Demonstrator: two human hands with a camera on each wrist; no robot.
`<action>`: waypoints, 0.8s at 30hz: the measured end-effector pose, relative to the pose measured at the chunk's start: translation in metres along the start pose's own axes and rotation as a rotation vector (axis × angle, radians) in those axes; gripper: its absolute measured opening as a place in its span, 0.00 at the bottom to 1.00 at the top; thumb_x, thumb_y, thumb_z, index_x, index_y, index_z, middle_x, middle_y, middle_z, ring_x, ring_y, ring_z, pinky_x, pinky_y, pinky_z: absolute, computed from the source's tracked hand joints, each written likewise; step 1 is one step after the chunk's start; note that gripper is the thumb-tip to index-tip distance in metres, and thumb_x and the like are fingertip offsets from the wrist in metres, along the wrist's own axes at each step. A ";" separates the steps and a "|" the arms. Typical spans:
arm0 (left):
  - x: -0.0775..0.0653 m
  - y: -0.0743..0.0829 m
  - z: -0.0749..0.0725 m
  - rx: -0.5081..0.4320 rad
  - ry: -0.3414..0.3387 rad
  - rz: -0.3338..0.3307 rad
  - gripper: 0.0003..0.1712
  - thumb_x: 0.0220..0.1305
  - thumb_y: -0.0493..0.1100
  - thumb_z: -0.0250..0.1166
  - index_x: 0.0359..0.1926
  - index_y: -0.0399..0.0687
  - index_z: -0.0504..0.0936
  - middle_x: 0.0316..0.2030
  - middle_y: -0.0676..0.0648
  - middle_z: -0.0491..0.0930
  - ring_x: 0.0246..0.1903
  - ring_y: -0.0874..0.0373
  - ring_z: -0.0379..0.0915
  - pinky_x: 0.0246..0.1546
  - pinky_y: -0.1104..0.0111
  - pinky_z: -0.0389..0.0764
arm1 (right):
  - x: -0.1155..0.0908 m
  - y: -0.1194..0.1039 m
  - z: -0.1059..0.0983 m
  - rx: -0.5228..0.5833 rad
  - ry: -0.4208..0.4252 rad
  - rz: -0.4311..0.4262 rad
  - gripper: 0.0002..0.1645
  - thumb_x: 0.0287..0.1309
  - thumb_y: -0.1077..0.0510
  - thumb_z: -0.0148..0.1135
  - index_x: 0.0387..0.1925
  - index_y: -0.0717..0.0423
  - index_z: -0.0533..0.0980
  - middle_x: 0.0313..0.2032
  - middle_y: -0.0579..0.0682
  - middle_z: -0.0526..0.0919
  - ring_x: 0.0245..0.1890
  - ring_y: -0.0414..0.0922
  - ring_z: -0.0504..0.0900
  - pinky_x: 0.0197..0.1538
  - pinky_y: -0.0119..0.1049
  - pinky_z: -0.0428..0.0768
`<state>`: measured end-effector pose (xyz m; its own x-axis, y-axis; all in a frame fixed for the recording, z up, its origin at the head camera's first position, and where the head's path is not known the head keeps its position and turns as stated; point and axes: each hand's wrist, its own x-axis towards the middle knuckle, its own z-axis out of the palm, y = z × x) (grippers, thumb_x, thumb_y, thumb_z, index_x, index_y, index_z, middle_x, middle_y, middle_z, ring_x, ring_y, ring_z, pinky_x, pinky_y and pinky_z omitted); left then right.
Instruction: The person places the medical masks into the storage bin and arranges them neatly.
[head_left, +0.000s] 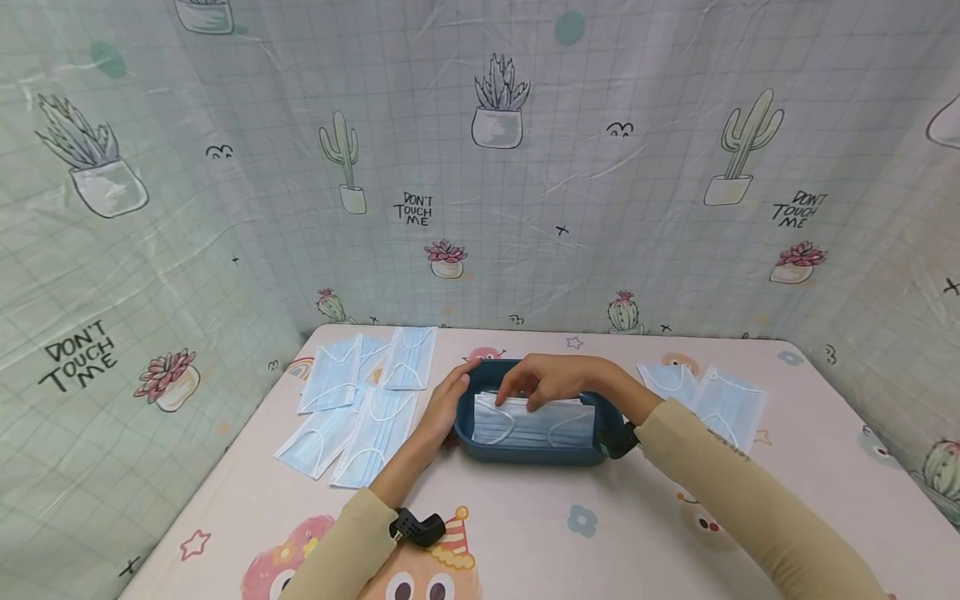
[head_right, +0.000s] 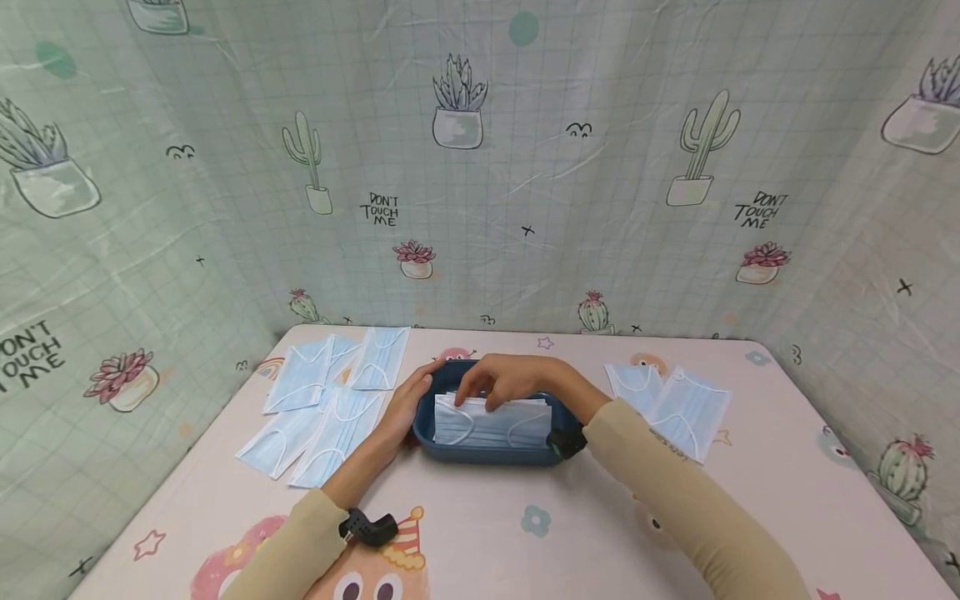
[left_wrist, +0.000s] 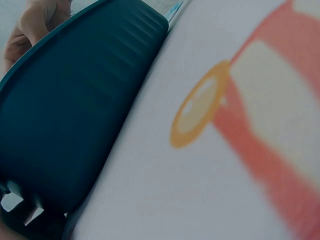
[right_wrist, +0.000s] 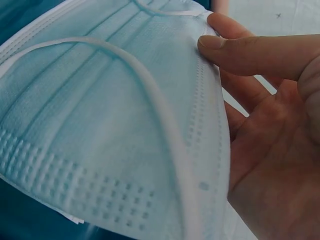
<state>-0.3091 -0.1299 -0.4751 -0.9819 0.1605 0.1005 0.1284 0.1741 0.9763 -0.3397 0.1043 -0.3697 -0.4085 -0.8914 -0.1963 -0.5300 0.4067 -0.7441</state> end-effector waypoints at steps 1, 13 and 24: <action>0.000 0.000 0.000 -0.003 0.000 0.001 0.26 0.83 0.48 0.43 0.76 0.56 0.69 0.78 0.46 0.64 0.81 0.44 0.51 0.80 0.41 0.48 | 0.000 0.002 -0.001 -0.002 0.002 0.008 0.28 0.57 0.75 0.60 0.59 0.60 0.81 0.60 0.55 0.84 0.49 0.43 0.81 0.47 0.32 0.81; -0.001 0.002 -0.001 -0.029 -0.005 0.016 0.26 0.83 0.45 0.44 0.76 0.52 0.69 0.77 0.46 0.66 0.80 0.45 0.53 0.80 0.43 0.50 | 0.004 0.008 -0.008 0.005 -0.004 0.073 0.30 0.55 0.76 0.61 0.60 0.61 0.80 0.61 0.56 0.84 0.56 0.45 0.81 0.58 0.35 0.81; 0.003 0.003 0.000 -0.043 -0.004 -0.009 0.26 0.83 0.40 0.43 0.76 0.43 0.66 0.77 0.39 0.64 0.80 0.40 0.51 0.80 0.41 0.49 | 0.011 0.018 -0.014 -0.006 0.013 0.130 0.29 0.54 0.77 0.61 0.58 0.61 0.81 0.54 0.56 0.86 0.46 0.43 0.79 0.53 0.33 0.80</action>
<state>-0.3118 -0.1292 -0.4719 -0.9824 0.1626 0.0914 0.1137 0.1333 0.9845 -0.3642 0.1048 -0.3764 -0.4838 -0.8285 -0.2821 -0.4763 0.5196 -0.7093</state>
